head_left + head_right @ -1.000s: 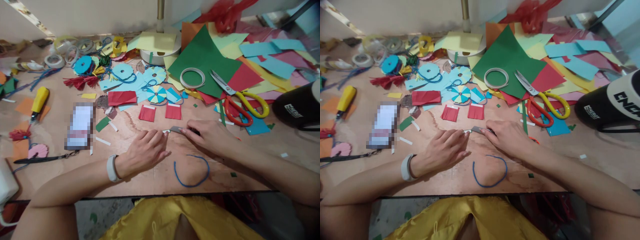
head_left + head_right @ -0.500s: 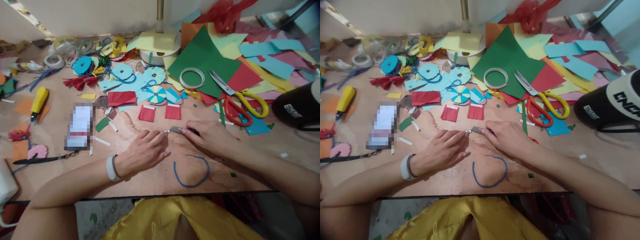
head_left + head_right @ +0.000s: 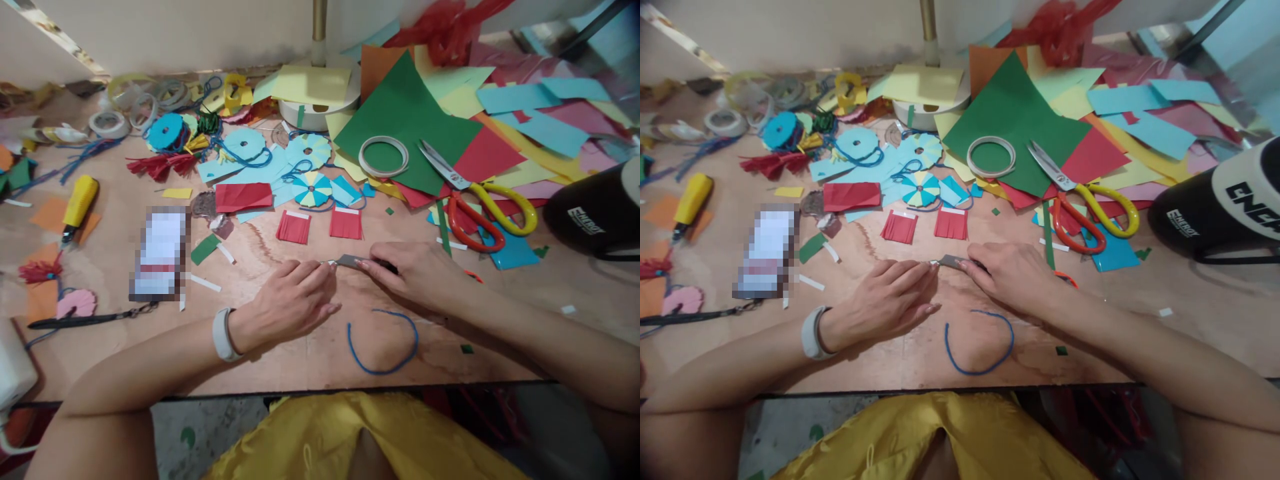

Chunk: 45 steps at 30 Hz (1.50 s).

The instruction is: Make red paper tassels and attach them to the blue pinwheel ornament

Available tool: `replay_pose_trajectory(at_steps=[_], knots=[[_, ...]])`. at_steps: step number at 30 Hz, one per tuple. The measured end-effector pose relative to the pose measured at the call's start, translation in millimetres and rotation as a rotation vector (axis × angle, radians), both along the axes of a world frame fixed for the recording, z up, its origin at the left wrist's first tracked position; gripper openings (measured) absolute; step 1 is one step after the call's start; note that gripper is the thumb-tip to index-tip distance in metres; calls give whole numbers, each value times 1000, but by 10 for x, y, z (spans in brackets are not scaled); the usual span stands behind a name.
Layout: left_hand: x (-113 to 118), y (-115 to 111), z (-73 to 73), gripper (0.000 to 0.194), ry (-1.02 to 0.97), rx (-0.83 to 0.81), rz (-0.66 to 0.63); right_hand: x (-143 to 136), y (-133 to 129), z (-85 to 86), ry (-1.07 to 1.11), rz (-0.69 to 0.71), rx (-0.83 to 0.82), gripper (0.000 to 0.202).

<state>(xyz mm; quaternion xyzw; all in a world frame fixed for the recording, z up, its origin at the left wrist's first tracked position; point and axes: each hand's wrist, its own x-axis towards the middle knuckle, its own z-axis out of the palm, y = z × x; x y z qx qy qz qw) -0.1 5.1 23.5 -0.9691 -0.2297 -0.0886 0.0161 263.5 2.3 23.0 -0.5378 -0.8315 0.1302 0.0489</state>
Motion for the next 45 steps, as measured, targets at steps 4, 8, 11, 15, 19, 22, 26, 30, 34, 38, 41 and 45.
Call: replay_pose_trajectory(at_steps=[4, 8, 11, 15, 19, 22, 26, 30, 34, 38, 41, 45], knots=[[9, 1, 2, 45, -52, 30, -3, 4, -4, -3, 8, 3, 10, 33], [14, 15, -14, 48, -65, 33, 16, 6, 0, -3, 7, 7, 13, 34], [10, 15, -34, 47, -59, 35, 20, -1, 1, -1, 3, 8, 15, 35], [4, 2, -48, 44, -55, 42, 21, -5, 2, -6, 7, 12, 19, 35], [3, 8, -49, 43, -56, 52, 20, 1, 0, -13, -1, 7, 12, 35], [6, 17, -50, 42, -54, 57, 21, 2, -2, -11, -5, 3, 12, 34], [12, 21, -51, 41, -30, 52, 20, -1, -5, -9, -9, 15, 29, 32], [12, 13, -50, 40, -24, 53, 23, 1, -6, -14, -13, 7, 23, 33], [11, 2, -41, 40, -39, 58, 24, 1, -3, -20, -13, 15, 36, 33], [18, 4, -38, 43, -41, 50, 32, -2, -5, -20, -14, 21, 47, 32], [26, 12, -49, 41, -40, 57, 36, -4, -10, -15, -19, 17, 46, 33], [33, 17, -67, 35, -51, 70, 38, -8, -9, -9, -16, 13, 34, 35]])
